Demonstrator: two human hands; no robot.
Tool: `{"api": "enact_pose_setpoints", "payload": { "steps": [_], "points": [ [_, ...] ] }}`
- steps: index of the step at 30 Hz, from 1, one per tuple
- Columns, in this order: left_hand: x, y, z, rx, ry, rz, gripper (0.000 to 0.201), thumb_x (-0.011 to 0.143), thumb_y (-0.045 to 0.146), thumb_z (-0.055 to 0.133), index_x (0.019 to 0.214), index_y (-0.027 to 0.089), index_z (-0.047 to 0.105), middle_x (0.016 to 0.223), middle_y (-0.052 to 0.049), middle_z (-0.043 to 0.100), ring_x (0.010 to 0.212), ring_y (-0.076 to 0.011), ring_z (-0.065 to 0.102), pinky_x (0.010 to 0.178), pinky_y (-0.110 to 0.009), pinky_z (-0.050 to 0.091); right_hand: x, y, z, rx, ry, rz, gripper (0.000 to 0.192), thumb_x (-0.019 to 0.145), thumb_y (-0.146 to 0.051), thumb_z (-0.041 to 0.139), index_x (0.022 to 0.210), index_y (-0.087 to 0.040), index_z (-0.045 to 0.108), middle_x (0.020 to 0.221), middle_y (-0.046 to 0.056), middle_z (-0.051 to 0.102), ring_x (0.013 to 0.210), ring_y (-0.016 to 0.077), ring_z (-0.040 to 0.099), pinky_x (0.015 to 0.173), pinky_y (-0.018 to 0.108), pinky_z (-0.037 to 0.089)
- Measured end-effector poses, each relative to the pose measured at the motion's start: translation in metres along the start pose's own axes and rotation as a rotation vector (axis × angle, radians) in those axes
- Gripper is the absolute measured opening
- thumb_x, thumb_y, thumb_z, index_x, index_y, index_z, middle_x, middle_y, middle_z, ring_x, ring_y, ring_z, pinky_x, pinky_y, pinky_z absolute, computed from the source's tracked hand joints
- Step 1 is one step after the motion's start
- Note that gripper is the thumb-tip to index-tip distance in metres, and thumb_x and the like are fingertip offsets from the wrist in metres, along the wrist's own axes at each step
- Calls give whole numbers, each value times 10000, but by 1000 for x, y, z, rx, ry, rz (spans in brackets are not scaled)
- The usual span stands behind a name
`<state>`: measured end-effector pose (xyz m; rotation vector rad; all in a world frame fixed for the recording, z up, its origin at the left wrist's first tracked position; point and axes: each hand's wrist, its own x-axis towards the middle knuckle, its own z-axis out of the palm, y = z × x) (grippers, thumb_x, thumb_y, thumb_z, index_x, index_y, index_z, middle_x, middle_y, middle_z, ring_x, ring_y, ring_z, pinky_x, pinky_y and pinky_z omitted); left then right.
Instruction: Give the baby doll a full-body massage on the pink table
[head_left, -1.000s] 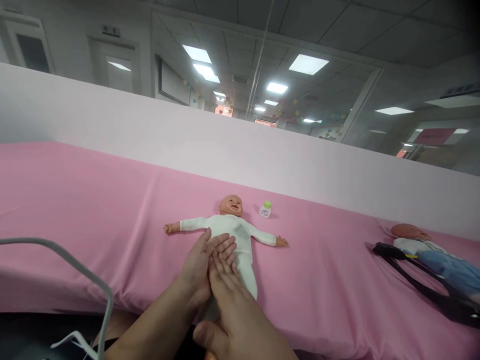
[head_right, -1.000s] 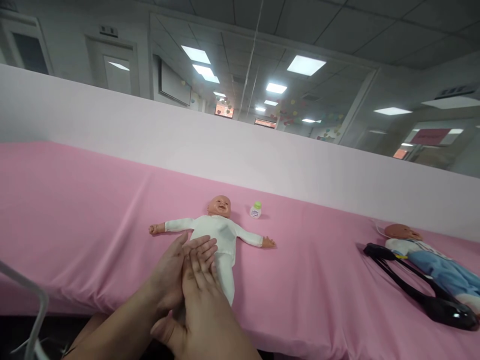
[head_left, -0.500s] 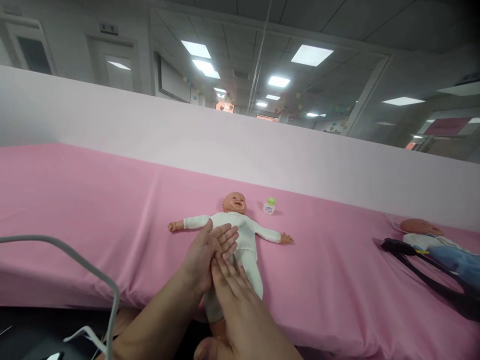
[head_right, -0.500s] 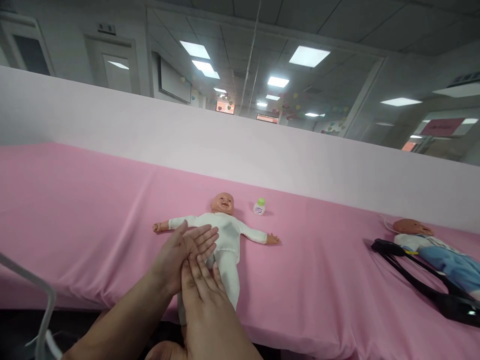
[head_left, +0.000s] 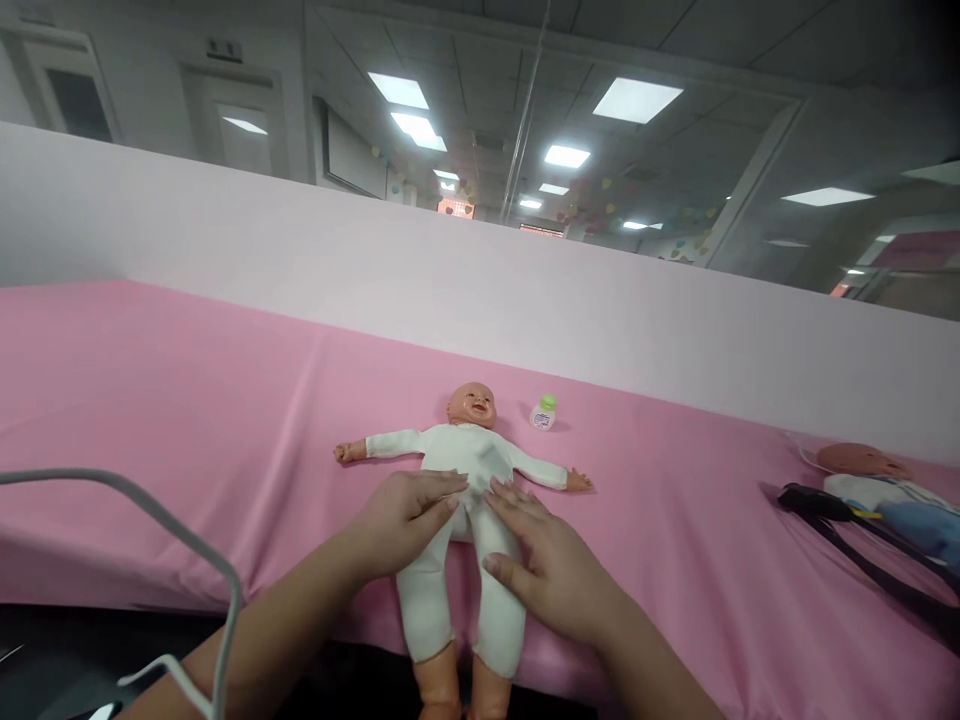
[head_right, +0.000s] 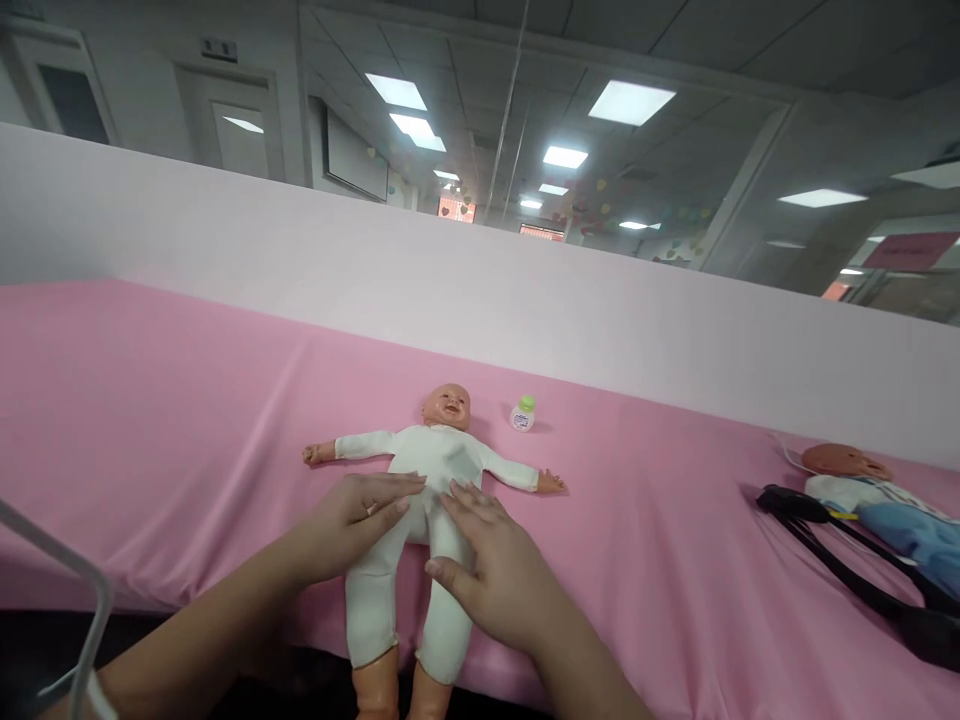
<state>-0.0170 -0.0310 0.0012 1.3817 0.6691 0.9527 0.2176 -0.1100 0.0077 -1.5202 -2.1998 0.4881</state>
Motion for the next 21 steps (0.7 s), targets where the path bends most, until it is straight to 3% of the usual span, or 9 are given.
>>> {"api": "enact_pose_setpoints", "payload": {
  "steps": [5,11,16,21],
  "points": [
    [13,-18,-18,34,-38,-44,293,797,49,686,950,246,840,1252,-86,763,1458,-284,490,1286,-387,189,11,6,-8,39,-106,-166,498,1040,-479,494,1505,-306,533,1612,46,456,1557,277,319,1270,548,261],
    [8,-23,-17,405,-110,163,226,919,227,652,1026,265,847,1216,-85,778,1248,-307,660,1226,-407,348,52,20,-2,-16,-179,-223,691,1015,-598,500,1607,-270,361,1653,68,388,1582,294,248,1281,544,223],
    [11,-26,-23,638,-160,259,311,977,263,568,1175,258,808,1290,-59,757,1256,-281,672,1164,-421,454,94,54,4,-95,-171,-128,757,1007,-665,443,1632,-259,310,1714,64,231,1609,291,152,1306,542,108],
    [11,-33,-32,884,-224,340,385,1035,248,468,1312,240,736,1378,-50,712,1332,-236,627,1164,-379,471,105,85,2,-93,-66,82,834,1010,-683,371,1638,-140,286,1707,99,263,1590,270,236,1305,459,190]
  ]
}}
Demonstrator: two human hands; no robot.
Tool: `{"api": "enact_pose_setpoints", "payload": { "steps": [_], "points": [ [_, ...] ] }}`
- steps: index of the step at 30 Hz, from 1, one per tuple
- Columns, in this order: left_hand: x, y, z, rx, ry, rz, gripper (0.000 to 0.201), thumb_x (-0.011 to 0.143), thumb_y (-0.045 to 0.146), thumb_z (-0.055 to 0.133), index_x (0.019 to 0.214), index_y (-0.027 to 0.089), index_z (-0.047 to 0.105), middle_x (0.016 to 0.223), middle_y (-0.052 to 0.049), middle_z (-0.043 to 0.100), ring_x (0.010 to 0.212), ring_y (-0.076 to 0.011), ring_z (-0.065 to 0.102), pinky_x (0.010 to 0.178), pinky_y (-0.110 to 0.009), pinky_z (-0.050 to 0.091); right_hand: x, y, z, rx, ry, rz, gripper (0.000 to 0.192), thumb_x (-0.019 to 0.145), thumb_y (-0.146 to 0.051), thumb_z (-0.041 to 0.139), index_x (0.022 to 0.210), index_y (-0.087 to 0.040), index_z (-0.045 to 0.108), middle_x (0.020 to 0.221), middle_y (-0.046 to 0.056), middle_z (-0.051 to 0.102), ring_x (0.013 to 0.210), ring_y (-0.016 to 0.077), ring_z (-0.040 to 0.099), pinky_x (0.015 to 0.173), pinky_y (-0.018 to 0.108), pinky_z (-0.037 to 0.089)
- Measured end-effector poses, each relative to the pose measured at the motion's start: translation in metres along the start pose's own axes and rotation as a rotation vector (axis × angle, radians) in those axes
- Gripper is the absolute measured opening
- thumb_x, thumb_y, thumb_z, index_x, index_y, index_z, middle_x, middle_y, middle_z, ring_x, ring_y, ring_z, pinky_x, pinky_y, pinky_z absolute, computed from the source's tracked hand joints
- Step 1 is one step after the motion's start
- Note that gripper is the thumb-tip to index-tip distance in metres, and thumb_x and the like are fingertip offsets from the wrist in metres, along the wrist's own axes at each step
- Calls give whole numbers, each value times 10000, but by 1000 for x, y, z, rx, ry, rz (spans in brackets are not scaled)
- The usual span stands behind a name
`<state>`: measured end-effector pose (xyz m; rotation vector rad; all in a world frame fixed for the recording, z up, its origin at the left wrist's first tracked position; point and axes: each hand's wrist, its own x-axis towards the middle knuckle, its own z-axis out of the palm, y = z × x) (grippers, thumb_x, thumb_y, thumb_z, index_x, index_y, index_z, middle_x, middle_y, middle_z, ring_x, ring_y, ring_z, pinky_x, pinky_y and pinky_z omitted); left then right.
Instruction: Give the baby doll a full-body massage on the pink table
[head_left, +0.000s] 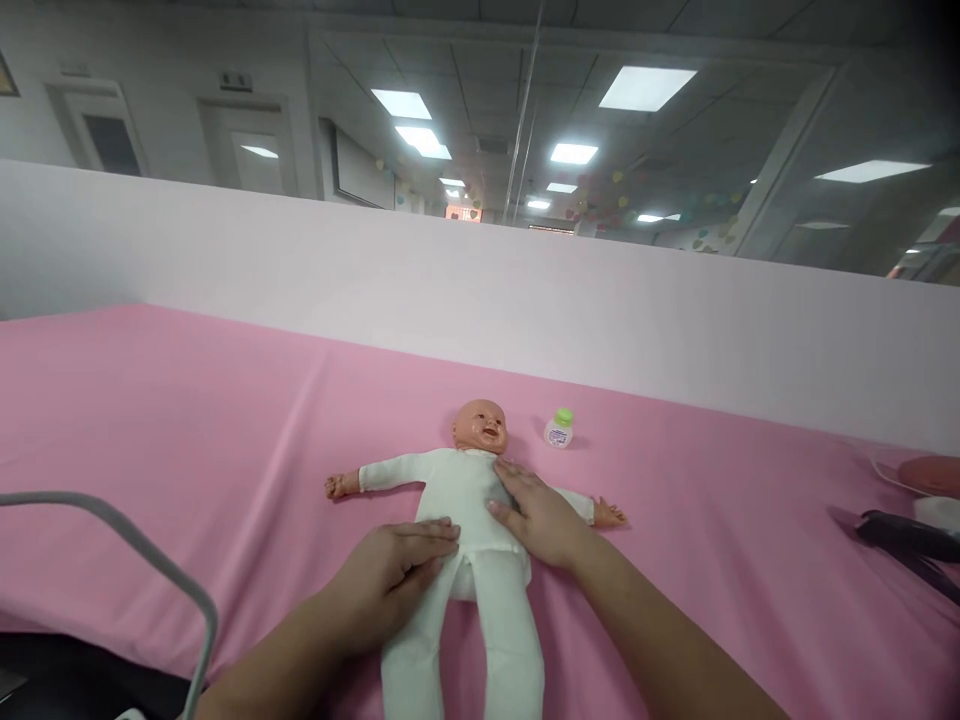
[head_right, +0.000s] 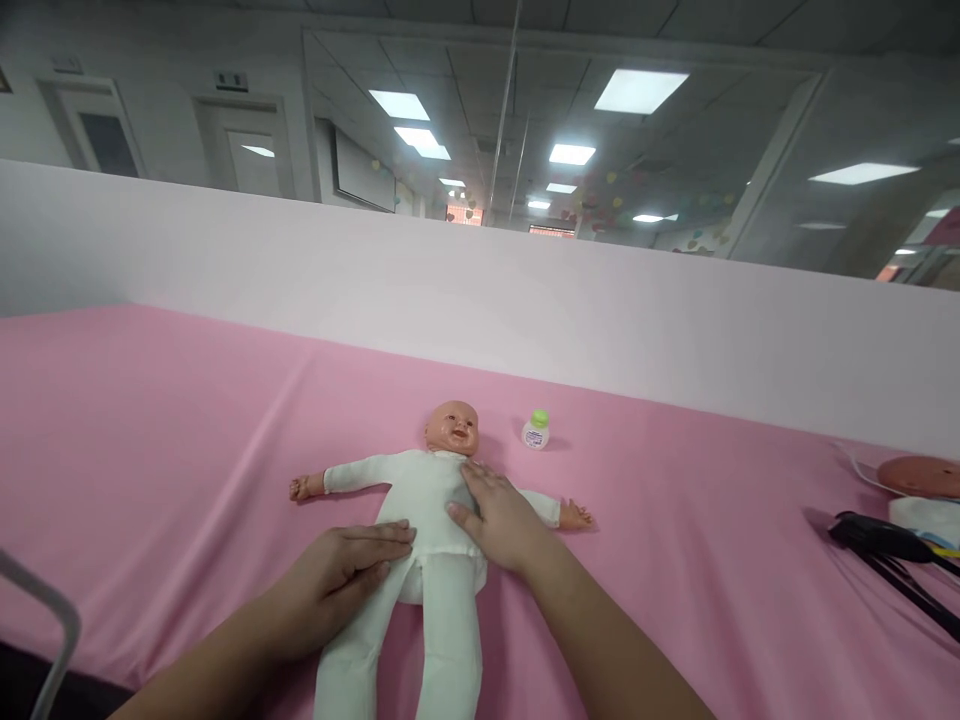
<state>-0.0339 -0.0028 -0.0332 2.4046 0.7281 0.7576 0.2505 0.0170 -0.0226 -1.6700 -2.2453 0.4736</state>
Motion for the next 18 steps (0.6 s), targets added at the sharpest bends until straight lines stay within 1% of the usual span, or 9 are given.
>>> {"api": "enact_pose_setpoints", "payload": {
  "steps": [3,5,7,9,12,13,15,18],
  "points": [
    [-4,5,-2,42,-12,19,412,1050,262,449,1391,253,678,1422,-47,682,1377,-243,588,1176,-395,465,-11,7,-3,0,-1,80,823,1004,-671,397,1626,-138,323,1673,118,350,1562,296,310,1293,480,216],
    [-5,13,-6,58,-45,38,439,1056,279,450,1464,279,612,1472,-39,642,1414,-251,550,1202,-417,436,-19,7,-5,8,-30,99,853,989,-686,420,1632,-137,305,1682,120,326,1566,311,298,1289,492,224],
    [-1,21,-10,77,-109,59,476,1061,321,463,1533,313,528,1548,-25,567,1453,-263,503,1236,-446,383,-24,6,-5,14,-61,95,912,968,-711,443,1641,-122,267,1701,121,270,1581,317,256,1292,495,218],
    [10,26,-13,97,-194,83,537,1061,390,474,1592,315,436,1623,-30,465,1492,-280,448,1262,-479,323,-26,5,-6,13,-75,86,953,951,-717,475,1645,-107,241,1708,127,238,1588,319,233,1297,496,204],
    [37,21,-14,113,-297,82,625,1069,479,426,1642,252,327,1676,-69,357,1544,-297,348,1284,-513,239,-25,5,-7,31,-85,79,976,917,-695,558,1645,-121,251,1705,123,248,1583,319,248,1291,490,222],
    [48,17,-13,120,-313,65,633,1073,500,402,1644,238,322,1679,-76,346,1554,-299,322,1287,-521,222,-25,5,-7,43,-86,79,983,904,-687,583,1645,-130,254,1704,118,253,1582,317,251,1289,485,230],
    [70,8,-11,145,-312,15,640,1070,542,374,1626,224,368,1672,-87,358,1559,-312,307,1281,-534,235,-24,6,-7,67,-77,85,992,887,-674,616,1644,-141,261,1703,109,261,1582,312,253,1289,475,234],
    [94,-8,-11,199,-257,-53,647,1067,572,330,1559,183,491,1624,-113,449,1525,-313,385,1265,-520,291,-23,6,-6,92,-54,99,983,877,-655,640,1637,-145,283,1701,101,273,1583,308,252,1294,466,227]
  ]
}}
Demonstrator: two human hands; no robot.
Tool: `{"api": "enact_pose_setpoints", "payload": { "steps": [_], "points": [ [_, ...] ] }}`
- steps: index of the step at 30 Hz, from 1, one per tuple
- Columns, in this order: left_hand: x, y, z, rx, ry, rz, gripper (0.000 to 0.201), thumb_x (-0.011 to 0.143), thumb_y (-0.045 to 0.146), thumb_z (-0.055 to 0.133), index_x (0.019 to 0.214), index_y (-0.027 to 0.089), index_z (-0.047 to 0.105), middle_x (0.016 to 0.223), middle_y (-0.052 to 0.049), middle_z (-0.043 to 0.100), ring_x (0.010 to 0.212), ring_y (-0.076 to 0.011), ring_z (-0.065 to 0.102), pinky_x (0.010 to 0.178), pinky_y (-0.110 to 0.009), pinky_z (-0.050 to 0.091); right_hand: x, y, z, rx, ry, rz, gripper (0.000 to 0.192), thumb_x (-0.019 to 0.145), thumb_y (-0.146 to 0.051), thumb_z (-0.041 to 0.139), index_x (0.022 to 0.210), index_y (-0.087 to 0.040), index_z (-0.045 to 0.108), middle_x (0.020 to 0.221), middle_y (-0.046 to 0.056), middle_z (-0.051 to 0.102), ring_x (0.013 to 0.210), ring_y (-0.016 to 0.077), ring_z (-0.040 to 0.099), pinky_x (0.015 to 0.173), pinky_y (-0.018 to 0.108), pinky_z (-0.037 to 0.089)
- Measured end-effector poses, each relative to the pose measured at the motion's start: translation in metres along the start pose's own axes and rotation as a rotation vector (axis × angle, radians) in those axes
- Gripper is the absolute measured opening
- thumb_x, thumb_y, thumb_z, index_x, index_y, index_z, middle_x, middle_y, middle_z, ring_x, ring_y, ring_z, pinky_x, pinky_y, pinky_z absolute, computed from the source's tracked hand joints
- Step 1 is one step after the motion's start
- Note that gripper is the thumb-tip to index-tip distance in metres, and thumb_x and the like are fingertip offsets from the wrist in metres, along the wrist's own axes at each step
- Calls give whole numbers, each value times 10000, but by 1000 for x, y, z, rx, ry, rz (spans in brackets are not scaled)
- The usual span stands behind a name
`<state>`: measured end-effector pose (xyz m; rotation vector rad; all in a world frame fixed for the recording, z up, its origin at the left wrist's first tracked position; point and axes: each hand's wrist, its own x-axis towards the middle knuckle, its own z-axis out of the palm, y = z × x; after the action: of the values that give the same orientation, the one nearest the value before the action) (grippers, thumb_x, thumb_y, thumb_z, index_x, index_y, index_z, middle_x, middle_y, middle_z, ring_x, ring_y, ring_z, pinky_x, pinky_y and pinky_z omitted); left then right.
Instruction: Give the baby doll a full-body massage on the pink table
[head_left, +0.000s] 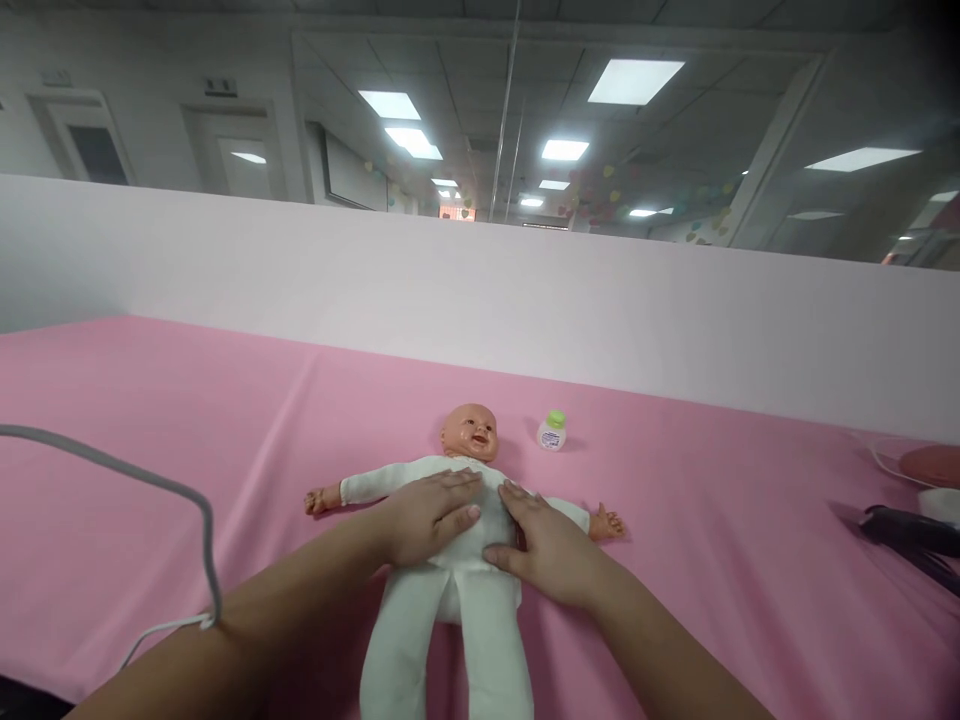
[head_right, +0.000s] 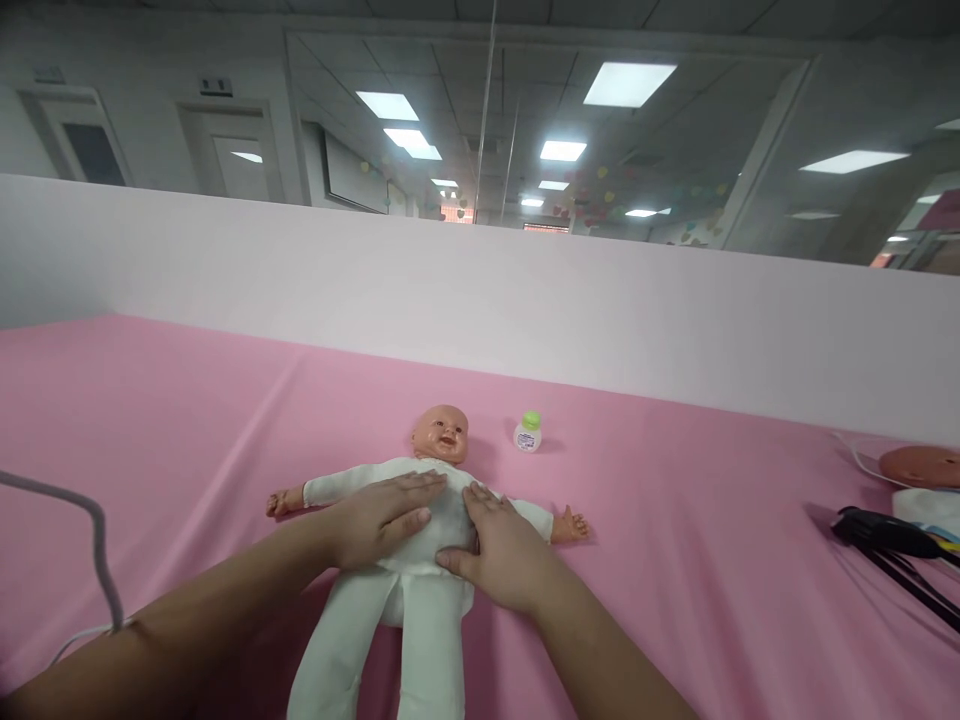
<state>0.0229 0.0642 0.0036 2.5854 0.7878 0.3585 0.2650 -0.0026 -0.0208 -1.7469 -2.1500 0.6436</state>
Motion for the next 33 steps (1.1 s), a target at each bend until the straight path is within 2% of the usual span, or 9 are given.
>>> {"api": "enact_pose_setpoints", "payload": {
  "steps": [6,10,12,14,17,19,25,29,33],
  "points": [
    [9,-25,5,7,221,-104,586,1088,494,267,1460,177,589,1507,-104,607,1427,-287,526,1212,-472,386,-1,-2,-3,33,3,30,941,854,-587,703,1614,-159,348,1684,89,314,1570,305,288,1286,469,258],
    [6,-39,11,38,273,-204,566,1075,466,295,1442,139,575,1492,-150,606,1373,-306,565,1173,-478,421,-10,-9,-12,-1,34,-7,779,883,-517,700,1557,-199,473,1631,90,422,1521,320,392,1255,507,324],
    [5,-45,11,47,251,-260,582,1068,463,298,1459,113,551,1495,-165,596,1367,-310,567,1173,-472,420,-19,-19,-15,16,24,-137,602,955,-470,627,1504,-237,552,1582,76,502,1480,298,461,1239,500,356],
    [5,-49,11,47,222,-281,597,1068,462,289,1488,108,522,1521,-163,573,1392,-304,546,1191,-460,399,-30,-34,-16,97,-30,-339,471,1028,-431,525,1471,-283,589,1516,53,585,1435,251,520,1235,466,368],
    [5,-50,10,45,197,-296,616,1071,460,264,1532,110,476,1568,-157,529,1436,-295,505,1216,-452,366,-41,-56,-13,210,-159,-583,431,1068,-403,475,1486,-346,560,1468,18,634,1394,203,562,1264,431,318],
    [5,-49,11,51,184,-304,624,1070,447,256,1542,93,460,1580,-169,512,1447,-302,493,1221,-463,358,-42,-65,-8,191,-215,-629,455,1059,-414,506,1511,-361,523,1512,9,593,1416,204,540,1293,443,247],
    [6,-54,17,64,210,-260,593,1056,406,296,1531,96,469,1560,-180,534,1441,-314,505,1206,-476,382,-8,-47,3,-15,-105,-396,665,1036,-564,469,1618,-266,351,1698,51,285,1593,276,226,1316,532,108],
    [5,-55,19,48,214,-243,595,1056,429,311,1516,96,487,1558,-192,532,1440,-332,503,1200,-502,384,19,-27,6,-103,-39,-228,764,1015,-661,410,1640,-238,293,1720,58,219,1604,283,183,1314,518,113],
    [2,-53,16,35,201,-238,667,1061,516,296,1537,77,457,1577,-215,500,1461,-359,472,1211,-529,355,28,-10,3,-116,9,-34,837,1009,-694,363,1658,-185,220,1721,103,224,1598,280,205,1302,501,119]
  ]
}}
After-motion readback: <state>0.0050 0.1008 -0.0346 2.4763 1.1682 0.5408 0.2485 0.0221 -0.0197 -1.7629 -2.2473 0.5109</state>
